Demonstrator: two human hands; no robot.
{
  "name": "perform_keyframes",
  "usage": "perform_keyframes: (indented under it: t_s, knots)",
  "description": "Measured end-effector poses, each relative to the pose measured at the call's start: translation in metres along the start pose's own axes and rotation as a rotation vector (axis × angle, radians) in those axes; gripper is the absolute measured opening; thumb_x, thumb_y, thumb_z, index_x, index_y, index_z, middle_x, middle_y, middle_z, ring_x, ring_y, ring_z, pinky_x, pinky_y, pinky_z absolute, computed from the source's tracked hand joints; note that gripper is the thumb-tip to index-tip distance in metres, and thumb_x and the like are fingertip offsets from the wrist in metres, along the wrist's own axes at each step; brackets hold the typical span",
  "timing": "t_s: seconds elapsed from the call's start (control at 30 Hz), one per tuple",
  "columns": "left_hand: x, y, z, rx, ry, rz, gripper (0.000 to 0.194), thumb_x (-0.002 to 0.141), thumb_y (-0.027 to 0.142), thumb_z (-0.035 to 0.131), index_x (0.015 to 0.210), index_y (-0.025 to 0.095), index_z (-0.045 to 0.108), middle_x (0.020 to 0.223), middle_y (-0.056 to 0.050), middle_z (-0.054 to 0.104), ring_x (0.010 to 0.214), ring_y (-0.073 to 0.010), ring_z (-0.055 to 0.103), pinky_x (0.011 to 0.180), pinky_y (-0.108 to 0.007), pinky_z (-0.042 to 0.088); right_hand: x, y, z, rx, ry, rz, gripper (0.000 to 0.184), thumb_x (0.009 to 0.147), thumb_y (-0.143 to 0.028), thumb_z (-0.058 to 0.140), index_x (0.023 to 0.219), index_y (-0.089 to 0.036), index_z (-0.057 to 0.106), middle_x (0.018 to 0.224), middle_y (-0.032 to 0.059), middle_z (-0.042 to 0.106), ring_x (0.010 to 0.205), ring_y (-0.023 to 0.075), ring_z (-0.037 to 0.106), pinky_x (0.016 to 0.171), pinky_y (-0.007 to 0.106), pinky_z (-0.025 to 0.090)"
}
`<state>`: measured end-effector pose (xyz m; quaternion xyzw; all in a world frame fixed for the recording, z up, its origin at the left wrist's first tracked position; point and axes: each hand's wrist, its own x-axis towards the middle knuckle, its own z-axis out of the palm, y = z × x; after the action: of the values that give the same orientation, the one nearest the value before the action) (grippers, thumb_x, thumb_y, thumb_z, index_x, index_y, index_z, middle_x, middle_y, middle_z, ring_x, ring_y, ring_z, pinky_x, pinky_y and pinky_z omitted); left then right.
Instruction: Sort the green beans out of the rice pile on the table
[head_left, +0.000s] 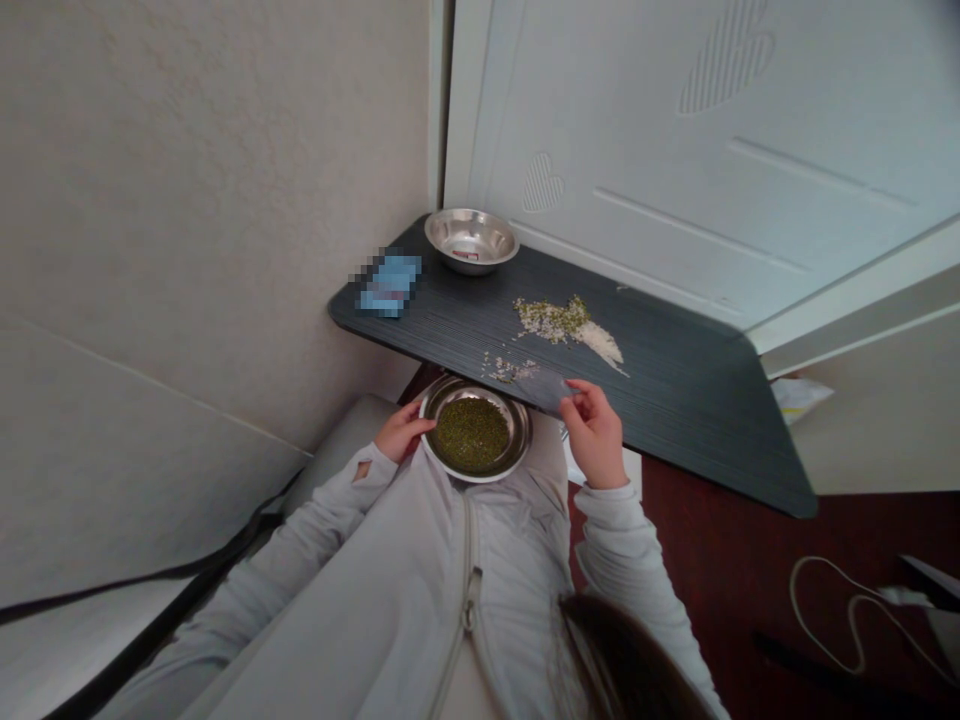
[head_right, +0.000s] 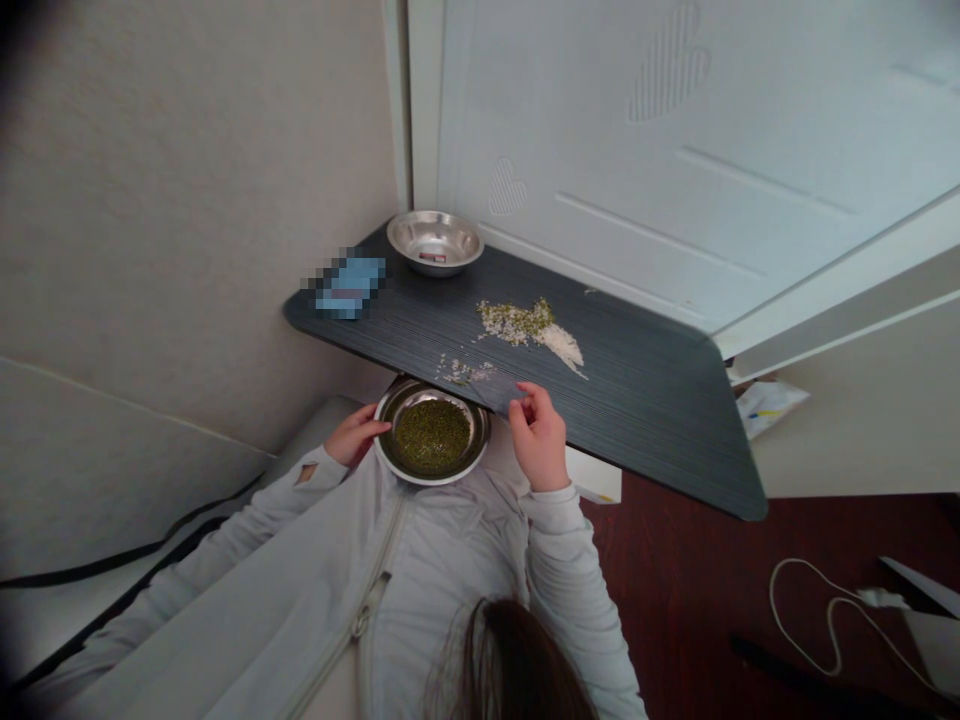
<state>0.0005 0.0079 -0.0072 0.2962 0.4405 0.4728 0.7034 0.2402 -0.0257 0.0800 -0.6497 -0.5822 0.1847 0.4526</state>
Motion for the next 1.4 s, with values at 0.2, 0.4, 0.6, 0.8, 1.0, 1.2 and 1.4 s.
perform_keyframes:
  t_s: [0.2, 0.4, 0.6, 0.8, 1.0, 1.2, 1.4]
  knots:
    - [0.000, 0.001, 0.000, -0.005, -0.033, -0.007, 0.038, 0.046, 0.016, 0.065, 0.083, 0.013, 0.058, 0.080, -0.004, 0.062, 0.082, -0.0230, 0.054, 0.078, -0.038, 0.036, -0.001, -0.002, 0.001, -0.039, 0.012, -0.008, 0.026, 0.069, -0.026, 0.043, 0.094, -0.017, 0.048, 0.058, -0.0037, 0.044, 0.053, 0.0080, 0.042, 0.055, 0.022, 0.036]
    - [0.000, 0.001, 0.001, -0.012, -0.029, -0.014, 0.038, 0.046, 0.016, 0.065, 0.083, 0.013, 0.057, 0.078, -0.003, 0.062, 0.080, -0.0225, 0.055, 0.077, -0.038, 0.037, 0.000, 0.002, 0.004, -0.042, 0.052, 0.023, 0.028, 0.069, -0.027, 0.042, 0.095, -0.017, 0.047, 0.059, -0.0032, 0.045, 0.054, 0.0089, 0.043, 0.056, 0.023, 0.036]
    - [0.000, 0.000, 0.000, -0.016, -0.012, -0.012, 0.038, 0.045, 0.016, 0.066, 0.082, 0.013, 0.057, 0.076, -0.003, 0.062, 0.079, -0.0217, 0.055, 0.078, -0.038, 0.037, 0.000, 0.002, 0.005, -0.035, 0.058, 0.015, 0.028, 0.069, -0.027, 0.042, 0.095, -0.017, 0.047, 0.060, -0.0029, 0.046, 0.055, 0.0091, 0.043, 0.056, 0.023, 0.036]
    - [0.000, 0.001, 0.001, -0.011, -0.013, -0.007, 0.039, 0.045, 0.016, 0.065, 0.083, 0.012, 0.057, 0.080, -0.004, 0.062, 0.082, -0.0231, 0.054, 0.078, -0.039, 0.036, 0.002, -0.004, 0.006, -0.061, 0.033, 0.002, 0.027, 0.069, -0.027, 0.042, 0.094, -0.018, 0.048, 0.060, -0.0026, 0.047, 0.054, 0.0091, 0.043, 0.056, 0.023, 0.036]
    - [0.000, 0.001, 0.000, 0.006, -0.013, 0.008, 0.039, 0.045, 0.017, 0.065, 0.083, 0.012, 0.058, 0.081, -0.005, 0.062, 0.084, -0.0235, 0.053, 0.079, -0.039, 0.036, 0.002, -0.006, 0.005, -0.087, -0.018, -0.008, 0.028, 0.069, -0.028, 0.042, 0.094, -0.019, 0.049, 0.059, -0.0031, 0.047, 0.053, 0.0090, 0.042, 0.055, 0.022, 0.035]
    - [-0.001, 0.002, 0.001, 0.003, -0.027, -0.006, 0.040, 0.045, 0.017, 0.065, 0.084, 0.012, 0.057, 0.078, -0.004, 0.062, 0.081, -0.0226, 0.054, 0.079, -0.039, 0.035, 0.003, -0.002, 0.004, -0.034, -0.059, 0.004, 0.028, 0.069, -0.029, 0.043, 0.095, -0.019, 0.048, 0.062, -0.0027, 0.049, 0.053, 0.0084, 0.042, 0.054, 0.022, 0.034]
    - [-0.002, 0.003, 0.003, -0.007, -0.002, -0.006, 0.040, 0.045, 0.017, 0.065, 0.084, 0.012, 0.057, 0.077, -0.003, 0.062, 0.079, -0.0216, 0.055, 0.080, -0.038, 0.035, 0.009, 0.000, 0.010, 0.017, -0.060, -0.003, 0.029, 0.068, -0.029, 0.043, 0.095, -0.019, 0.048, 0.061, -0.0030, 0.047, 0.053, 0.0080, 0.041, 0.054, 0.021, 0.034]
